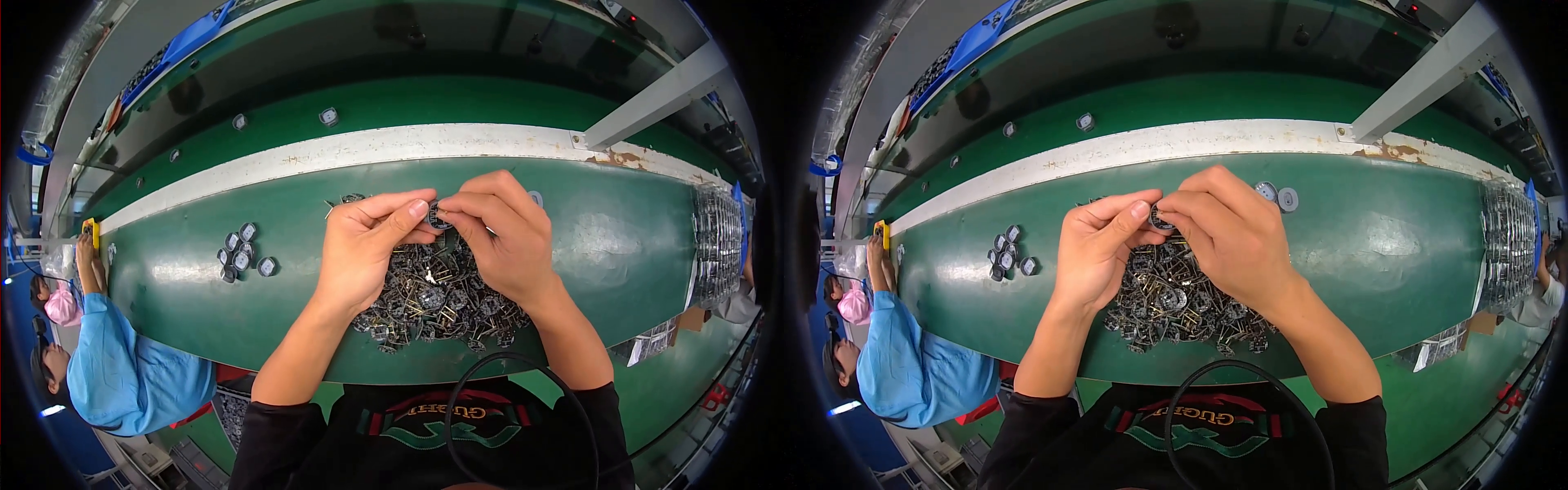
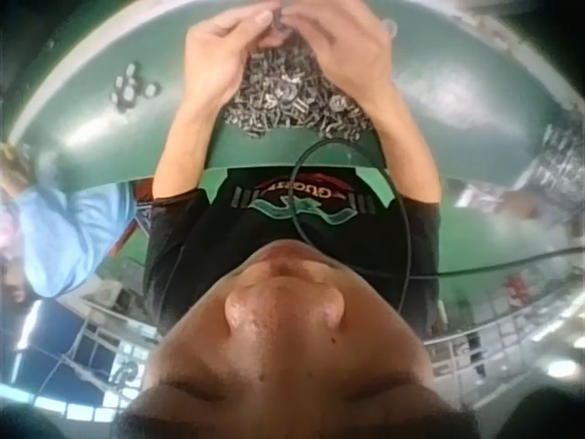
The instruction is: The person assembles small plastic housings with metal clips by hand at a factory workbench, creating finished assemblies.
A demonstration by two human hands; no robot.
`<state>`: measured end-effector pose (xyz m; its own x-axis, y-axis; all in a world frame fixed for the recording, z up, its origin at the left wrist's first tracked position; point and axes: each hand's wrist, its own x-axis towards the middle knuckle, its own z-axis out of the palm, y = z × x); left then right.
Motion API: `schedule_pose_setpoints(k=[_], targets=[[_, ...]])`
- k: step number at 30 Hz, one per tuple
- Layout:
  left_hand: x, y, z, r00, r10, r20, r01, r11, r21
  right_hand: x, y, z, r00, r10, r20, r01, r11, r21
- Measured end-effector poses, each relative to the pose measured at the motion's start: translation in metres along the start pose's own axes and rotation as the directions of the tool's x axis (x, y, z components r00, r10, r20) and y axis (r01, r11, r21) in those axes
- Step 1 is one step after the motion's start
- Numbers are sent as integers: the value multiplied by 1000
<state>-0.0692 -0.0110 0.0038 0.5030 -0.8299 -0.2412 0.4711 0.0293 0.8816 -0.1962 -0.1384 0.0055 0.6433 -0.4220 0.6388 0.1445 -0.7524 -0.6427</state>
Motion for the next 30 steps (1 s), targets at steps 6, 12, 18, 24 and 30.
schedule_pose_setpoints(k=[6,12,18,24,30], targets=[[-2,-3,-1,998,55,19,-56,998,13,-3,-5,5,998,63,-25,-62,998,33],[-4,5,4,999,36,15,-36,999,-6,-9,2,13,984,-121,-129,102,984,-146],[49,31,-10,988,156,-21,-132,895,426,5,16,-16,953,245,179,-257,965,49],[205,78,-88,893,435,-117,-238,676,697,-7,10,-10,888,38,457,102,955,-278],[317,76,-132,869,469,-159,-169,584,794,-14,2,-15,849,98,519,154,894,-420]])
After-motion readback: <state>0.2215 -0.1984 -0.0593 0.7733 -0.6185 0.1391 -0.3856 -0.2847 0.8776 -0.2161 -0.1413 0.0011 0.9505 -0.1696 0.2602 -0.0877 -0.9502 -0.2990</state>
